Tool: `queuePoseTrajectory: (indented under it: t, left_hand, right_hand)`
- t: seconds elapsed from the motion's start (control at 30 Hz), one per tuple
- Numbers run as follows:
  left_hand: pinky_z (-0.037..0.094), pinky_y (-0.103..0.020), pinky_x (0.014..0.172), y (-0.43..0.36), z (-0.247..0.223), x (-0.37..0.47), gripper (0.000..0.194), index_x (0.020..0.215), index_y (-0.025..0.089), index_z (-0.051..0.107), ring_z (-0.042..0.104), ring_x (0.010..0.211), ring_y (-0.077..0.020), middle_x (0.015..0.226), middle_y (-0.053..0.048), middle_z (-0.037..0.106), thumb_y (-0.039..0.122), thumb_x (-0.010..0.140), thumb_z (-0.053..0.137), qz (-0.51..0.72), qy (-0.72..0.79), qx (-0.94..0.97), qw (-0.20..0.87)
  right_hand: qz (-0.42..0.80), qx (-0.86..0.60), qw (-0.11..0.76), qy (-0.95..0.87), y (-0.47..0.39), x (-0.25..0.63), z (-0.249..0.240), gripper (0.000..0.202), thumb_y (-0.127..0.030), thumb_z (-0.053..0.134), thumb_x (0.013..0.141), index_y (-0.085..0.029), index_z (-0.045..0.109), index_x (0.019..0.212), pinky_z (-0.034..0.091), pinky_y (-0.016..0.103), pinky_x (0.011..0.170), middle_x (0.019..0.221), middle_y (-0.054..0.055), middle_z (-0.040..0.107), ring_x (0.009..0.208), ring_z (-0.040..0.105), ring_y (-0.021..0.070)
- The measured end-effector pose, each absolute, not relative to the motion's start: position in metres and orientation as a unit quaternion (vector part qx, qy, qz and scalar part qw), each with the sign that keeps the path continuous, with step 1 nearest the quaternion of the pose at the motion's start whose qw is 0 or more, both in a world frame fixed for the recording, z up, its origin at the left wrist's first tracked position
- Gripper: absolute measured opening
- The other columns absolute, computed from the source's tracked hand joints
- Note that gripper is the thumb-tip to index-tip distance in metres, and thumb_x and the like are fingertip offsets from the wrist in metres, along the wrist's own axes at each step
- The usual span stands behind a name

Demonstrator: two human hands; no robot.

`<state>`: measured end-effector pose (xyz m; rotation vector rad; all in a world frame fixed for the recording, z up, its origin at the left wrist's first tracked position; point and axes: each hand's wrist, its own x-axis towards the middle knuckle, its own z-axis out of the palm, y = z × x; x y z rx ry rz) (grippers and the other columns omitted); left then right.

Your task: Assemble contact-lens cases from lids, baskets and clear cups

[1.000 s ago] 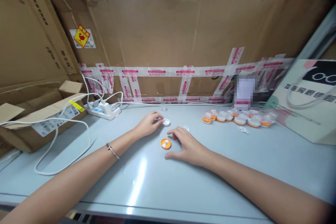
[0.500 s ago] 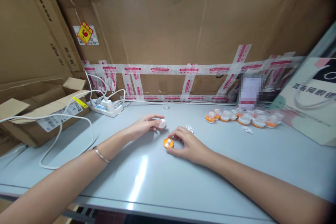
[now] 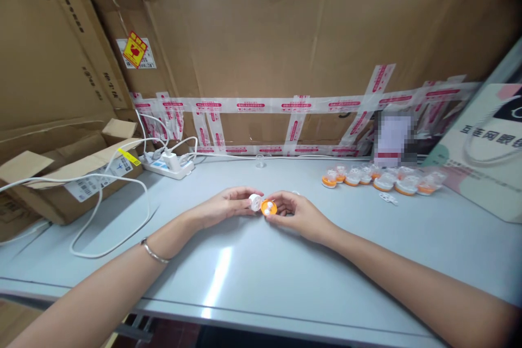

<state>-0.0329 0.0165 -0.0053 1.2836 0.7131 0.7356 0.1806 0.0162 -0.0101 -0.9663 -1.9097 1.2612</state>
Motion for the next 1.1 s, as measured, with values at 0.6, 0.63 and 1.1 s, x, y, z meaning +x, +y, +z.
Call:
queuePoseTrajectory:
  t: [0.6,0.63,1.1]
  left_hand:
    - [0.045,-0.031,0.084,0.010,-0.003,-0.013,0.027,0.098,0.013,0.060,0.061,0.087,-0.0162,0.096,-0.007,0.067,0.030,0.077,0.061,0.375,0.363,0.662,0.538]
    - [0.045,-0.031,0.084,0.009,-0.003,-0.013,0.027,0.098,0.013,0.060,0.061,0.087,-0.0162,0.096,-0.007,0.067,0.029,0.077,0.061,0.375,0.362,0.662,0.539]
    - [0.047,-0.031,0.078,0.007,-0.005,-0.013,0.029,0.097,0.013,0.058,0.061,0.084,-0.0168,0.095,-0.008,0.064,0.026,0.073,0.065,0.386,0.386,0.680,0.489]
  right_hand:
    - [0.571,-0.411,0.333,-0.628,0.008,0.175,-0.002,0.047,-0.036,0.073,0.060,-0.017,0.066,0.102,0.042,0.024,0.060,0.068,-0.003,0.060,0.059,0.053,0.0091]
    - [0.573,-0.412,0.336,-0.623,0.008,0.174,-0.001,0.047,-0.036,0.073,0.059,-0.017,0.066,0.102,0.042,0.024,0.061,0.068,-0.002,0.061,0.060,0.053,0.0094]
    - [0.575,-0.405,0.371,-0.607,0.006,0.171,-0.006,0.050,-0.029,0.072,0.061,-0.016,0.056,0.107,0.046,0.031,0.073,0.072,-0.002,0.063,0.070,0.061,0.0137]
